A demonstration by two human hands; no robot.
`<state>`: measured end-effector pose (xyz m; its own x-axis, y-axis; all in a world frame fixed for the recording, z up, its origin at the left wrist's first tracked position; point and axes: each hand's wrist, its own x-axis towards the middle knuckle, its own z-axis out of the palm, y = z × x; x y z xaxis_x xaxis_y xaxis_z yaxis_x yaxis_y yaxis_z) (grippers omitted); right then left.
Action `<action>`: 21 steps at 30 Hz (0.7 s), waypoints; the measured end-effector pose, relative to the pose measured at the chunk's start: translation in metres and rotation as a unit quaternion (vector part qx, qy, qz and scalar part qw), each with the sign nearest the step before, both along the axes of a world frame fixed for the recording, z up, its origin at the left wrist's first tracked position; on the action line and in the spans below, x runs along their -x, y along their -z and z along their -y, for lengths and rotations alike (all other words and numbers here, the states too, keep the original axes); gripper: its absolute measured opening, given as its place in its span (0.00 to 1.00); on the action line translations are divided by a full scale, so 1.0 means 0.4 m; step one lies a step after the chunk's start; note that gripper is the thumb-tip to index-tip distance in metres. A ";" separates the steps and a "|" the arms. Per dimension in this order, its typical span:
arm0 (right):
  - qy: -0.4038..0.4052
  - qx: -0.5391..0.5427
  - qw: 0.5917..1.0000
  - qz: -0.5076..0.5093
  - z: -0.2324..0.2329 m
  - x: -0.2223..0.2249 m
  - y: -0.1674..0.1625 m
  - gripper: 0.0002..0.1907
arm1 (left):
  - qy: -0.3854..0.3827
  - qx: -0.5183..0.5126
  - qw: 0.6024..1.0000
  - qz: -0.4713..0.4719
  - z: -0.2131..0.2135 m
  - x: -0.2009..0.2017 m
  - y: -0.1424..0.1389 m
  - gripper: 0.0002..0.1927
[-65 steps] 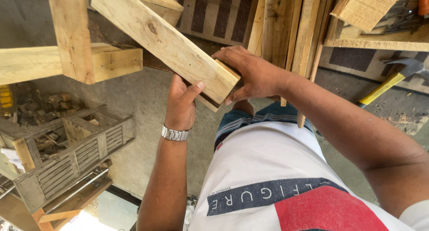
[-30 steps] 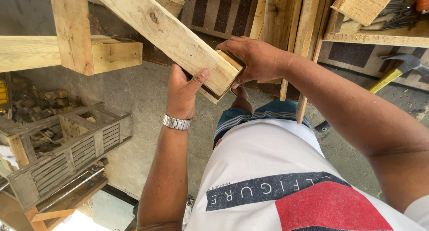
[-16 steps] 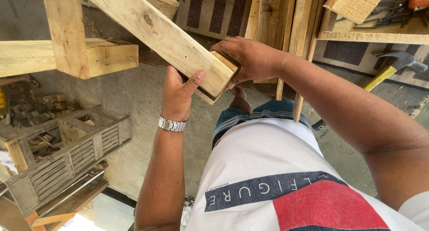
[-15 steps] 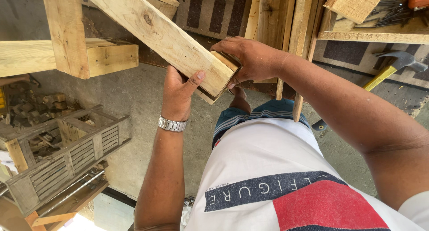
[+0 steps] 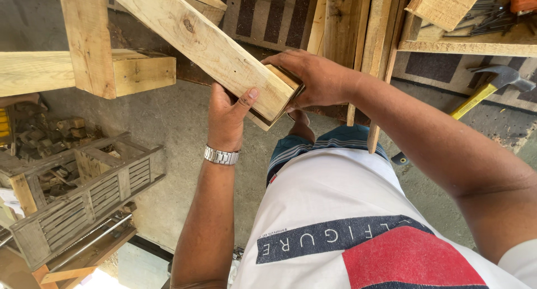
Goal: The person picks up wooden planks and offcuts from a workbench and a pile, uses a claw hammer to pull nails out of the wood, and stacks the sorted boards on the bench. They carry pieces across the workshop and arrange them in a pile.
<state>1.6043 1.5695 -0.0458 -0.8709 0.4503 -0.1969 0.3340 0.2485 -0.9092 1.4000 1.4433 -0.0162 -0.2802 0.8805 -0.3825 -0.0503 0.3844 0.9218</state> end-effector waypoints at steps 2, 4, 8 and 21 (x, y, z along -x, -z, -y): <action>0.019 -0.011 0.999 -0.024 0.012 -0.009 -0.007 0.60 | 0.000 -0.004 1.000 0.002 0.000 -0.001 0.002 0.35; 0.037 -0.014 0.998 -0.039 0.025 -0.030 -0.017 0.62 | -0.004 -0.006 1.000 0.002 -0.001 -0.003 0.004 0.34; 0.075 0.017 0.997 0.002 0.050 -0.122 -0.044 0.58 | 0.001 -0.013 1.000 -0.003 0.000 -0.010 0.002 0.34; 0.366 -0.099 0.912 0.158 0.101 -0.627 -0.013 0.11 | -0.015 -0.038 0.999 0.023 -0.001 -0.011 -0.039 0.39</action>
